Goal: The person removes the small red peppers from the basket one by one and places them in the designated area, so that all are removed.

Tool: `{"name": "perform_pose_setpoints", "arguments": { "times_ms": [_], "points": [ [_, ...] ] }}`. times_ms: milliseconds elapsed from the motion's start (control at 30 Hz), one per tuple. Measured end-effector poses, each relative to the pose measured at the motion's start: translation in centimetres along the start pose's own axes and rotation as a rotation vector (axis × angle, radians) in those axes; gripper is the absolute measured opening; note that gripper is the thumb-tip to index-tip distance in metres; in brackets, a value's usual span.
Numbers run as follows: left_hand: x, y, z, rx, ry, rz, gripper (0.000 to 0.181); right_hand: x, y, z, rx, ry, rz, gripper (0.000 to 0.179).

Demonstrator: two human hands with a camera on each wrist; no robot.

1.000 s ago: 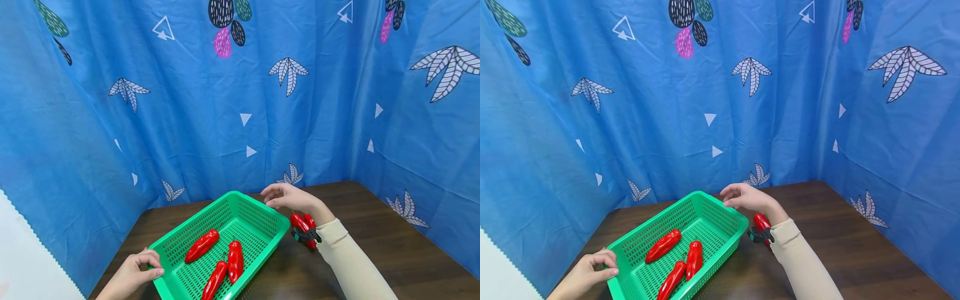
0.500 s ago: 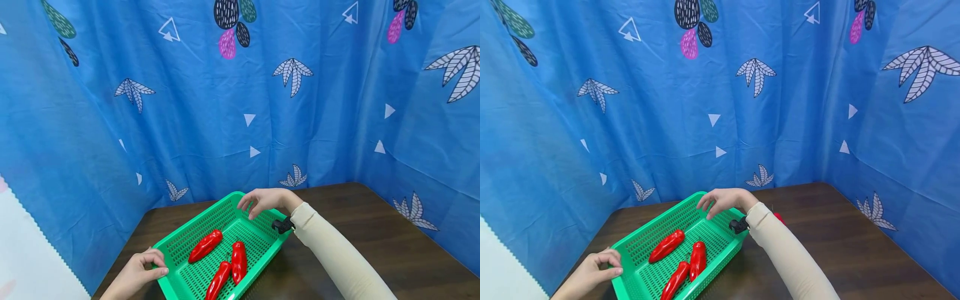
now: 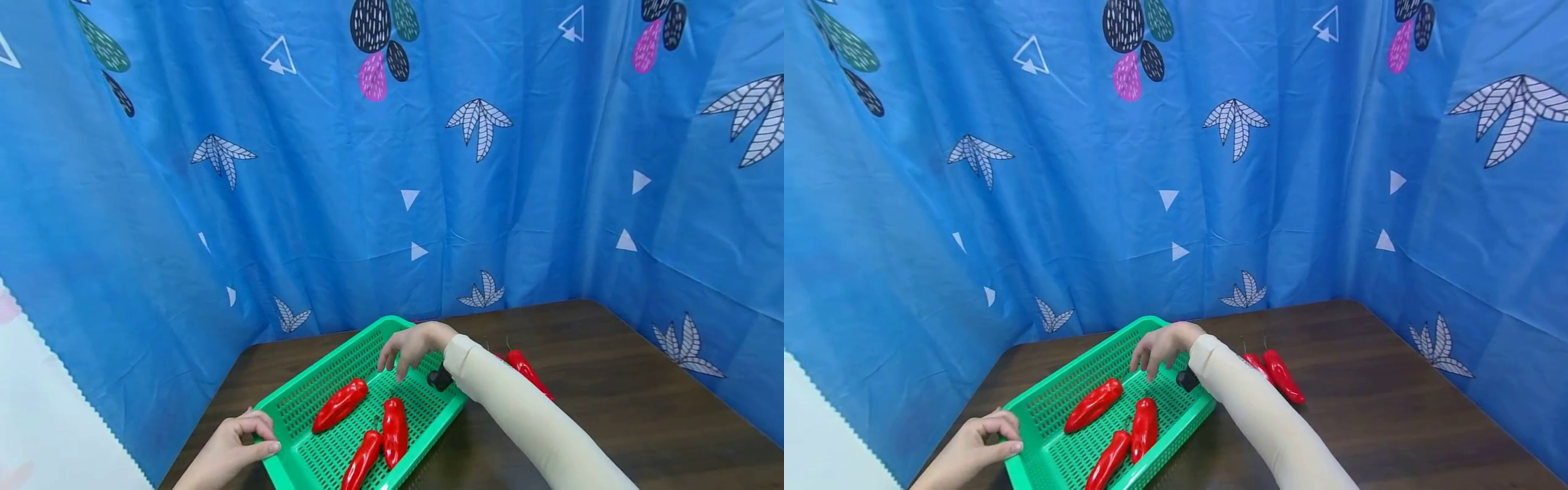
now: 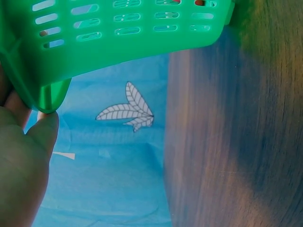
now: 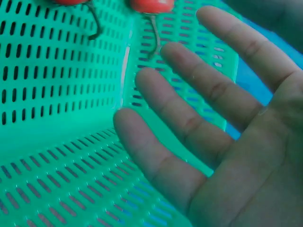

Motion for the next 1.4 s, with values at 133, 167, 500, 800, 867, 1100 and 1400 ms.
{"name": "perform_pose_setpoints", "arguments": {
  "times_ms": [133,167,500,800,867,1100,1400],
  "points": [
    [-0.3,0.1,0.2,0.009,-0.043,0.03,0.007,-0.4,0.2,0.2,0.017,0.024,0.005,0.043],
    [-0.4,0.0,0.2,0.022,-0.058,0.037,0.008,-0.5,0.2,0.2,0.015,0.025,0.005,0.043],
    [-0.2,0.0,-0.1,0.021,-0.064,0.06,0.008,-1.7,0.6,0.8,-0.084,-0.005,-0.108,0.041],
    [-0.3,0.3,0.0,0.057,-0.049,0.065,0.007,-2.7,1.5,0.5,-0.099,0.054,-0.213,0.041],
    [-0.3,0.3,0.0,0.072,-0.056,0.06,0.007,-2.9,1.6,0.3,-0.093,0.07,-0.238,0.042],
    [-0.4,0.3,0.0,0.06,-0.053,0.039,0.009,-3.2,1.9,0.1,-0.064,0.101,-0.269,0.045],
    [-0.2,0.4,-0.1,0.076,-0.047,0.052,0.007,-3.4,2.5,-0.1,-0.007,0.165,-0.341,0.051]
  ]
}}
Point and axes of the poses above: each hand's wrist, its own x-axis away from the middle knuckle, its own y-axis out of the palm, z = x × y, the point moved 3 cm from there along -x, towards the middle knuckle, and after that the axes turned 11 degrees about -z, right-handed, at the moved point
